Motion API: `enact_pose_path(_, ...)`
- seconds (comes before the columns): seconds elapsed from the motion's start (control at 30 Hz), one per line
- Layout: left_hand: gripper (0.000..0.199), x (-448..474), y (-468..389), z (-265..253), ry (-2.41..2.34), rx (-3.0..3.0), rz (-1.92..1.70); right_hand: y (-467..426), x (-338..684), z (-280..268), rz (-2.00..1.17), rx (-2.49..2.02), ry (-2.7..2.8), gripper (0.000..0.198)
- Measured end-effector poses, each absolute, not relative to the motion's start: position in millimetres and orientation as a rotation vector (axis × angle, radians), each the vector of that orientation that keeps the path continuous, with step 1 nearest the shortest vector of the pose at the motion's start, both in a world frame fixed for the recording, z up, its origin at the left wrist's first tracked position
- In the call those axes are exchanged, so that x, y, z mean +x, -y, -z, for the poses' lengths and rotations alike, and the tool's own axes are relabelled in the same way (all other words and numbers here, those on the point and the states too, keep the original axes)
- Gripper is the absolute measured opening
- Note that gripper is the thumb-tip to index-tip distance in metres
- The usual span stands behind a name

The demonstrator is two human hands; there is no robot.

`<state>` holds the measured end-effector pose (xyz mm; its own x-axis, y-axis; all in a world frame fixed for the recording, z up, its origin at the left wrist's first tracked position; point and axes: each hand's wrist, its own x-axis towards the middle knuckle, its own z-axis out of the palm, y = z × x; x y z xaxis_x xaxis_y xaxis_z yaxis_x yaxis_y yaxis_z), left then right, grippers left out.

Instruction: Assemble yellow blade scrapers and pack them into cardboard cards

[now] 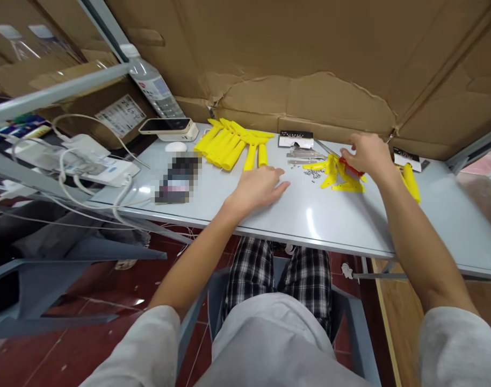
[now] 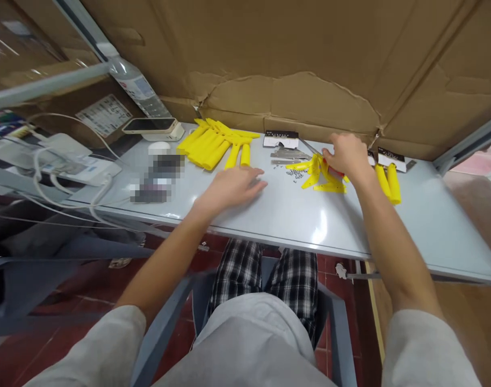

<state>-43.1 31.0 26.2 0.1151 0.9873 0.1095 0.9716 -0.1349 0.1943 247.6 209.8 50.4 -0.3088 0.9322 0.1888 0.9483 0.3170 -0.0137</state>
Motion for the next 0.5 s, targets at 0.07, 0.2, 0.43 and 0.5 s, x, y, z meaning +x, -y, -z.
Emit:
enact_pose_path(0.07, 0.056, -55, -58, -43, -2.170, 2.288, -0.266, -213, 244, -41, 0.176, -1.676, 2.457, 0.054)
enact_pose_path(0.2, 0.050, -78, -103, -56, -2.403, 2.244, -0.236, -217, 259, -29, 0.228, -1.631, 2.432, 0.054)
enact_pose_path(0.43, 0.056, -106, -113, -37, -2.488, 2.073, -0.250, -227, 277, -23, 0.141, -1.635, 2.368, 0.050)
enact_pose_path(0.5, 0.059, -113, -114, -34, -2.519, 2.017, -0.255, -228, 277, -21, 0.118, -1.627, 2.371, 0.052)
